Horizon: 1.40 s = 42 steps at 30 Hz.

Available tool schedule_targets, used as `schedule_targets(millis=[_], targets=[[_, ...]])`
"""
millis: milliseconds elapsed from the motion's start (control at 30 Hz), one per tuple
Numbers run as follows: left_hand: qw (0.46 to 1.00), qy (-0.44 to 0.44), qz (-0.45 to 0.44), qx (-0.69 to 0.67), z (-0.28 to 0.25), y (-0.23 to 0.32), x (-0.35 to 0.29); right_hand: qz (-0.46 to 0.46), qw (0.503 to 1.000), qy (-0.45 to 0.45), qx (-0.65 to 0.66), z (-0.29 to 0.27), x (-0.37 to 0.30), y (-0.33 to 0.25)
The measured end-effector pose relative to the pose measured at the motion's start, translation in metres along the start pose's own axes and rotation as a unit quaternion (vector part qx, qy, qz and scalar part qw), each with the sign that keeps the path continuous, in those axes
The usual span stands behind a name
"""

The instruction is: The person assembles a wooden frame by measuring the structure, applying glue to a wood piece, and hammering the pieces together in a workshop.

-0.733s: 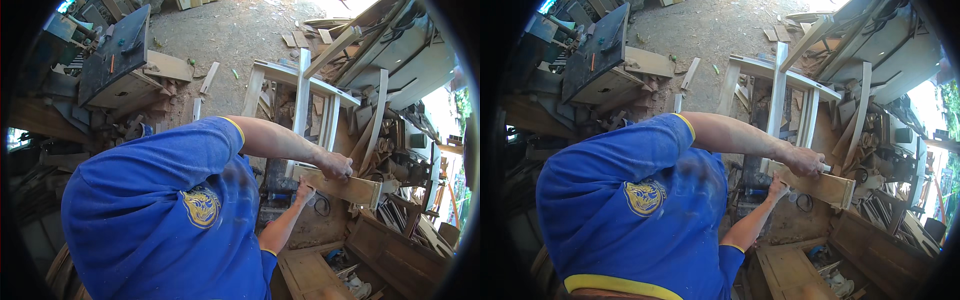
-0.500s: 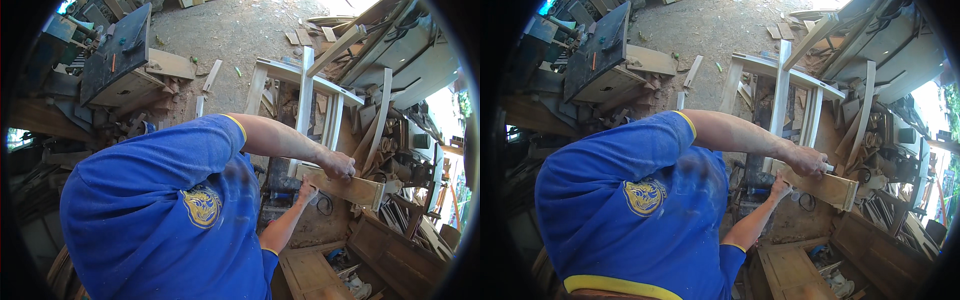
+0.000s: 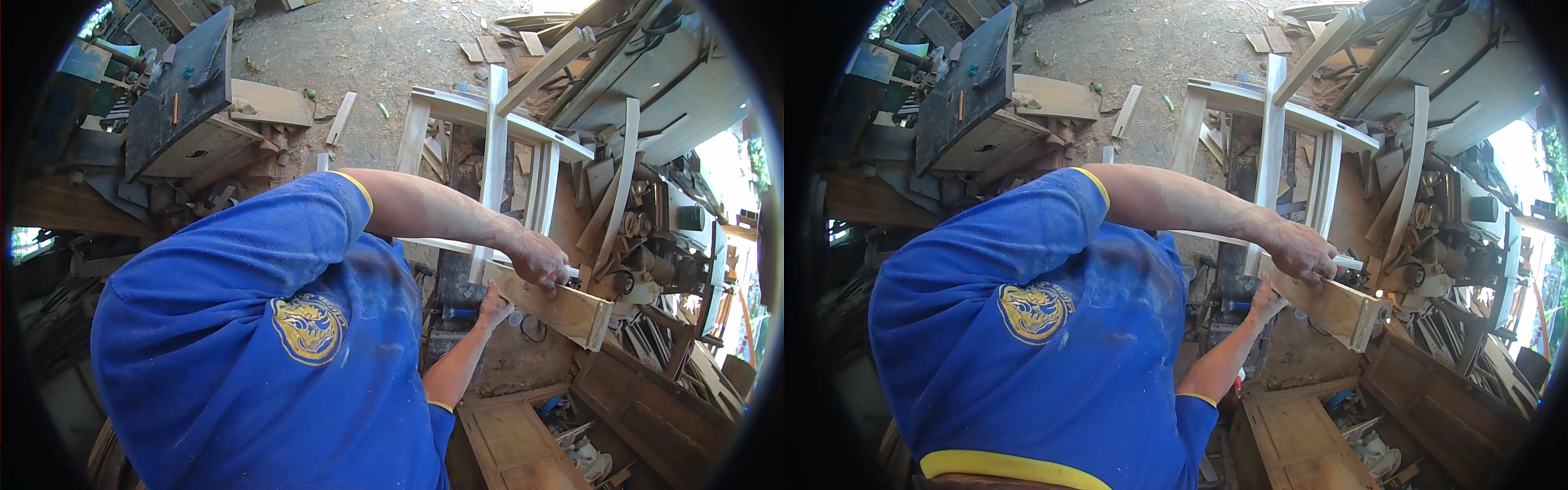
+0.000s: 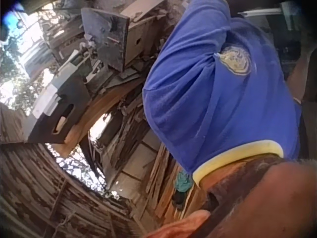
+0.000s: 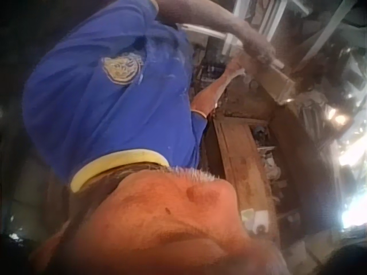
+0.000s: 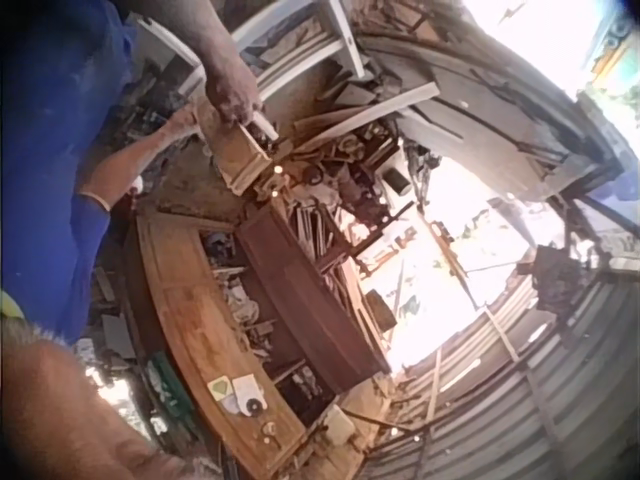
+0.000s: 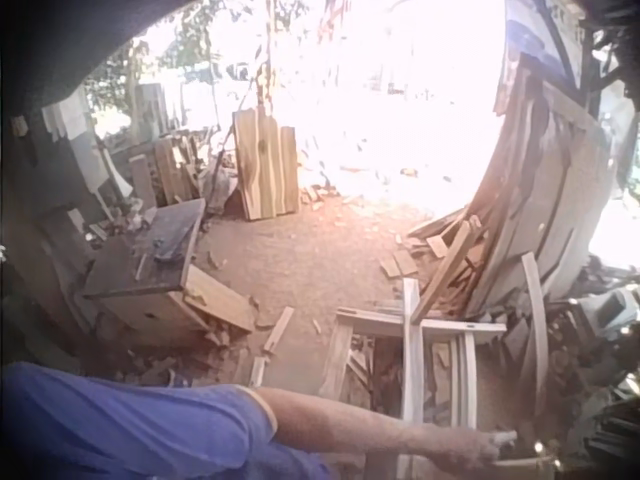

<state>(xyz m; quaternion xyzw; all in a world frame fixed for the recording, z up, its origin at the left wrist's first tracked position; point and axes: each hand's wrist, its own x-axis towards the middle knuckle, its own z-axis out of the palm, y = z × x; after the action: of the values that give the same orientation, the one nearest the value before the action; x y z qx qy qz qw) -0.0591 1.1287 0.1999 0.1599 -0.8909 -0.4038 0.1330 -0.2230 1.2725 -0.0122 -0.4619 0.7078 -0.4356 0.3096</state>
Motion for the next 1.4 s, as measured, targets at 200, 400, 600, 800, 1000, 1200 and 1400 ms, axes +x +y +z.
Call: schedule_targets(millis=[200,400,600,800,1000,1200,1400], targets=[[1.000,-0.022,-0.003,0.005,-0.002,-0.008,0.001,0.058,0.997,-0.014,-0.044,-0.001,0.004,0.009],[0.985,0.051,0.136,-0.088,0.003,0.016,0.017,-0.029,0.997,0.018,-0.074,0.001,-0.016,0.015],[0.982,-0.070,0.124,-0.122,0.007,0.037,0.027,0.007,0.997,-0.022,-0.073,-0.002,-0.018,0.022],[0.995,-0.032,0.081,-0.045,-0.017,-0.002,0.019,-0.016,0.996,0.010,-0.088,0.015,-0.010,0.029],[0.975,-0.090,-0.167,0.115,-0.023,-0.117,-0.020,0.002,0.992,-0.015,-0.127,0.021,-0.007,0.024],[0.964,-0.122,-0.163,0.169,0.069,-0.187,-0.043,0.097,0.977,-0.078,-0.176,0.016,-0.011,0.018],[0.955,-0.065,-0.199,0.211,0.118,-0.193,-0.051,0.033,0.992,-0.023,-0.118,0.019,-0.010,-0.002]])
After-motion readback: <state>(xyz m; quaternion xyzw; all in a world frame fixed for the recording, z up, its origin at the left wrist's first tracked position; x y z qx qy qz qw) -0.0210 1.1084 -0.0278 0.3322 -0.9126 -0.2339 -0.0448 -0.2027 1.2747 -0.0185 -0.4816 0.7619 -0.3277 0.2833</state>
